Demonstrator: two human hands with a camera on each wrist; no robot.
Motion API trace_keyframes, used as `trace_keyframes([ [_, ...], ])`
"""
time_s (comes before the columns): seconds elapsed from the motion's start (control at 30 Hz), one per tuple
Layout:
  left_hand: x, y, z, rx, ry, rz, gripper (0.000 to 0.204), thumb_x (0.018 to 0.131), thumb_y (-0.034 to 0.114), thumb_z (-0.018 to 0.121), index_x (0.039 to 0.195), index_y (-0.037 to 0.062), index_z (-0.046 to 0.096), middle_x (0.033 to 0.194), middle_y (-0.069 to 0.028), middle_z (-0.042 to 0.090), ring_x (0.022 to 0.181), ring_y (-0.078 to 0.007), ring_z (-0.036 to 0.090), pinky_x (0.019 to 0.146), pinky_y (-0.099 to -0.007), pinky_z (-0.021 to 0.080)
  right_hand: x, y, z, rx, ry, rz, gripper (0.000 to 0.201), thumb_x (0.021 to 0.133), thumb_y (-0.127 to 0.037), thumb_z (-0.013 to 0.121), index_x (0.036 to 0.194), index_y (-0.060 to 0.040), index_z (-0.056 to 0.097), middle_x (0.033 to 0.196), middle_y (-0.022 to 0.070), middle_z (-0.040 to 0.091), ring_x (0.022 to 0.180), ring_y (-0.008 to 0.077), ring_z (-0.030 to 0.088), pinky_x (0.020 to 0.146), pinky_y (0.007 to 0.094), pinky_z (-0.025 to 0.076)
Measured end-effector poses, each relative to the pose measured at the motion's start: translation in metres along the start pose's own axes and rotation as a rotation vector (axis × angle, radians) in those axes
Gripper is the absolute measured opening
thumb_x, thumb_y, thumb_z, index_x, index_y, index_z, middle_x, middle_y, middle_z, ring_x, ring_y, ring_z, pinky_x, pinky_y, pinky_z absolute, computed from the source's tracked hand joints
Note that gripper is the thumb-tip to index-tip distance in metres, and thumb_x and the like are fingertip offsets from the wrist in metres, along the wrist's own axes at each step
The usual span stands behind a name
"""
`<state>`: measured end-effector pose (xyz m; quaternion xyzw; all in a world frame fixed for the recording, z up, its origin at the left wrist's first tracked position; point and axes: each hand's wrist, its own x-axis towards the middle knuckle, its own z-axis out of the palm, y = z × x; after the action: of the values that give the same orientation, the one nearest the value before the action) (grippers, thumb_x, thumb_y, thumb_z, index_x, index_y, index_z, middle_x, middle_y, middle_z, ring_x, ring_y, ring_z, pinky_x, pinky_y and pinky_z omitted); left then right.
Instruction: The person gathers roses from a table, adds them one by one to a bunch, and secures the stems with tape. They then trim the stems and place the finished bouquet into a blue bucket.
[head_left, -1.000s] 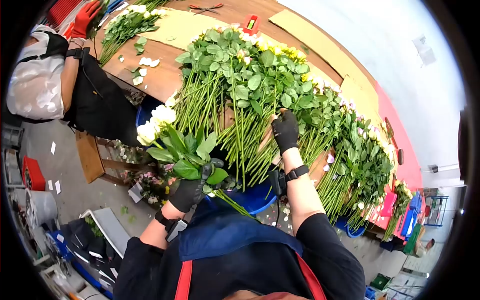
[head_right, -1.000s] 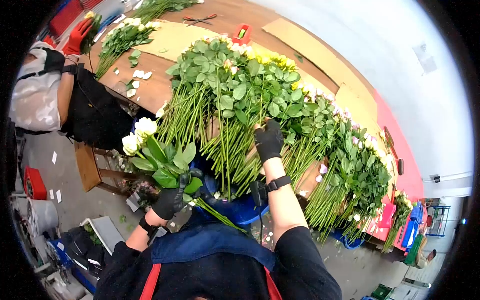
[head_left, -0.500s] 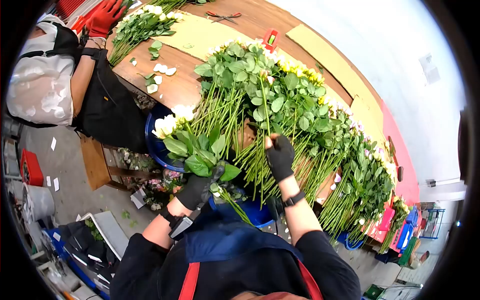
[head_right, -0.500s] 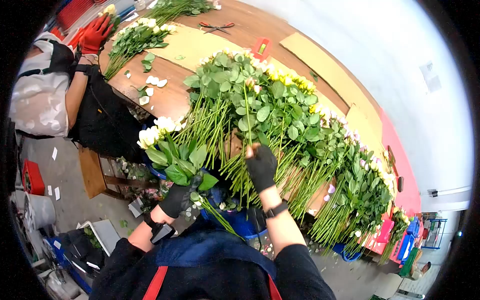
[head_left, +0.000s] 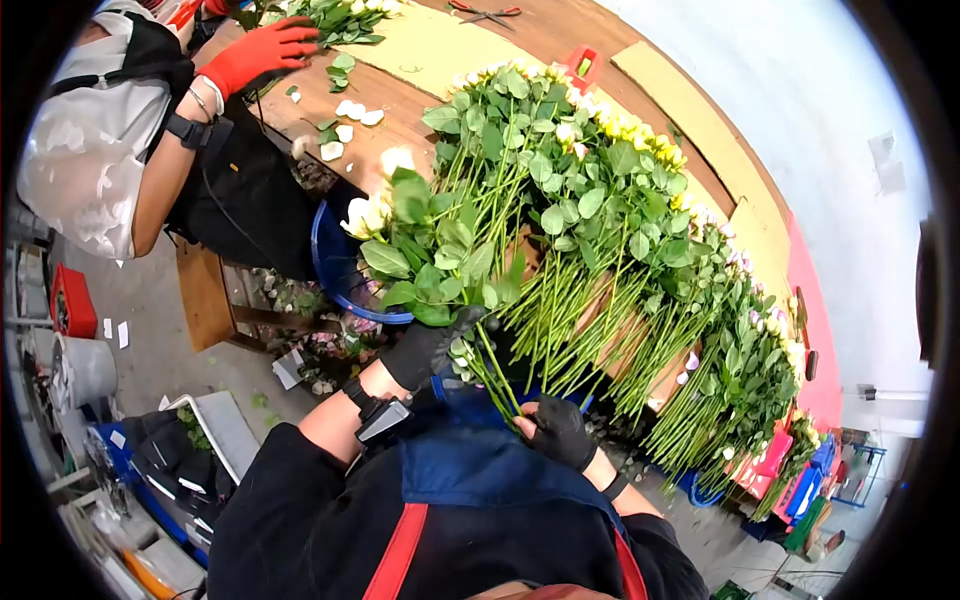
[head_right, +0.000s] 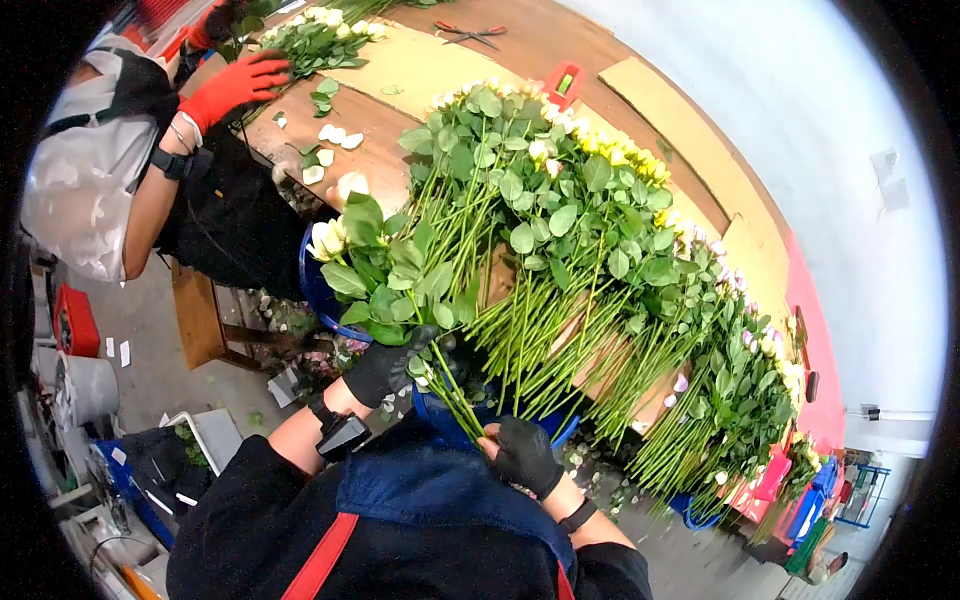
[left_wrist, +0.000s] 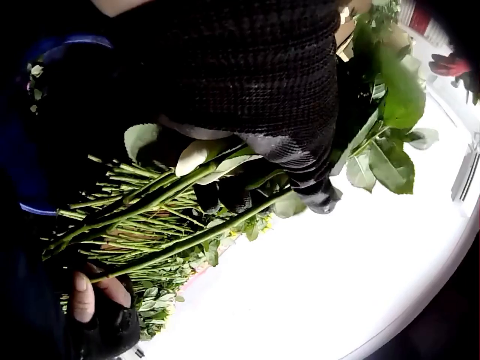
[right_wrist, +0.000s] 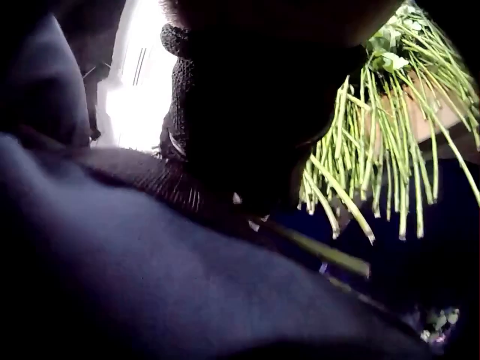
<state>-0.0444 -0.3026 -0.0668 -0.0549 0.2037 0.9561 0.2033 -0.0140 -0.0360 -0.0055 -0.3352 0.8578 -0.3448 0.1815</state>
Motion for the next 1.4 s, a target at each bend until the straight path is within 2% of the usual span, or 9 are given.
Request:
trace_keyframes([
  [0.07, -0.002, -0.004, -0.003, -0.016, -0.011, 0.017, 0.030, 0.091, 0.023, 0.060, 0.115, 0.0060, 0.053, 0.111, -0.0090, 0.059, 0.097, -0.0222, 0.060, 0.084, -0.0411, 0.053, 0.010, 0.006, -0.013, 0.196, -0.107, 0.042, 0.024, 0.085, -0.029, 0.066, 0.089, -0.0058, 0.067, 0.076, 0.0135, 0.063, 0.072, 0.0313, 0.064, 0.062, 0.0380, 0.050],
  [0.23, -0.009, -0.006, -0.011, -0.023, -0.031, 0.000, 0.031, 0.095, 0.021, 0.053, 0.120, 0.0032, 0.051, 0.115, -0.0112, 0.058, 0.104, -0.0230, 0.058, 0.090, -0.0407, 0.050, 0.085, 0.035, -0.033, -0.204, 0.495, 0.248, 0.027, 0.088, -0.032, 0.059, 0.085, -0.0055, 0.063, 0.078, 0.0159, 0.063, 0.075, 0.0356, 0.062, 0.067, 0.0428, 0.049],
  [0.43, -0.030, 0.013, 0.038, 0.514, -0.022, 0.084, 0.038, 0.096, 0.008, 0.045, 0.133, -0.0006, 0.043, 0.133, -0.0137, 0.051, 0.119, -0.0229, 0.052, 0.103, -0.0372, 0.041, 0.133, 0.090, -0.028, -0.298, 0.301, 0.599, 0.031, 0.081, -0.035, 0.059, 0.083, -0.0047, 0.062, 0.084, 0.0206, 0.063, 0.086, 0.0379, 0.061, 0.076, 0.0466, 0.048],
  [0.8, -0.031, 0.019, 0.032, 0.851, 0.092, 0.075, 0.049, 0.085, -0.005, 0.050, 0.133, 0.0011, 0.045, 0.133, -0.0132, 0.051, 0.122, -0.0231, 0.051, 0.105, -0.0349, 0.038, 0.111, 0.089, -0.056, -0.005, 1.060, 0.471, 0.024, 0.085, -0.028, 0.064, 0.089, -0.0042, 0.060, 0.068, 0.0110, 0.060, 0.060, 0.0246, 0.058, 0.059, 0.0355, 0.045],
  [0.83, -0.031, 0.012, 0.015, 0.862, 0.019, 0.140, 0.049, 0.085, -0.006, 0.050, 0.133, 0.0014, 0.046, 0.133, -0.0132, 0.052, 0.121, -0.0229, 0.051, 0.104, -0.0355, 0.039, 0.104, 0.092, -0.067, 0.056, 0.999, 0.482, 0.022, 0.086, -0.021, 0.066, 0.093, -0.0011, 0.062, 0.070, 0.0043, 0.060, 0.062, 0.0115, 0.054, 0.058, 0.0281, 0.043],
  [1.0, -0.024, 0.018, 0.046, 0.918, 0.099, -0.002, 0.048, 0.083, -0.008, 0.049, 0.130, 0.0013, 0.049, 0.131, -0.0130, 0.053, 0.121, -0.0214, 0.051, 0.103, -0.0348, 0.040, 0.108, 0.145, -0.074, -0.231, 1.079, 0.463, 0.024, 0.084, -0.025, 0.063, 0.092, -0.0026, 0.066, 0.082, 0.0156, 0.064, 0.078, 0.0331, 0.061, 0.074, 0.0399, 0.048],
  [1.13, -0.015, 0.020, 0.066, 0.824, 0.174, -0.123, 0.049, 0.081, -0.008, 0.050, 0.129, 0.0034, 0.052, 0.130, -0.0135, 0.055, 0.121, -0.0230, 0.052, 0.103, -0.0343, 0.040, 0.124, 0.177, -0.059, 0.094, 1.018, 0.552, 0.024, 0.085, -0.023, 0.063, 0.096, -0.0027, 0.067, 0.086, 0.0150, 0.067, 0.083, 0.0290, 0.065, 0.077, 0.0366, 0.049],
  [1.3, -0.012, 0.016, 0.059, 0.545, 0.097, -0.162, 0.054, 0.083, -0.002, 0.052, 0.135, 0.0066, 0.047, 0.134, -0.0115, 0.052, 0.123, -0.0261, 0.051, 0.105, -0.0362, 0.038, 0.128, 0.196, -0.054, 0.536, 1.058, 0.462, 0.027, 0.084, -0.019, 0.065, 0.071, -0.0011, 0.050, 0.060, 0.0026, 0.043, 0.058, 0.0144, 0.039, 0.057, 0.0323, 0.036],
  [1.4, -0.009, -0.005, 0.008, 0.834, -0.027, 0.108, 0.051, 0.084, 0.001, 0.053, 0.134, 0.0062, 0.048, 0.134, -0.0122, 0.052, 0.123, -0.0259, 0.051, 0.104, -0.0362, 0.038, 0.113, 0.154, -0.072, 0.186, 1.153, 0.382, 0.028, 0.084, -0.021, 0.063, 0.068, -0.0021, 0.050, 0.061, 0.0085, 0.046, 0.058, 0.0190, 0.042, 0.057, 0.0344, 0.037],
])
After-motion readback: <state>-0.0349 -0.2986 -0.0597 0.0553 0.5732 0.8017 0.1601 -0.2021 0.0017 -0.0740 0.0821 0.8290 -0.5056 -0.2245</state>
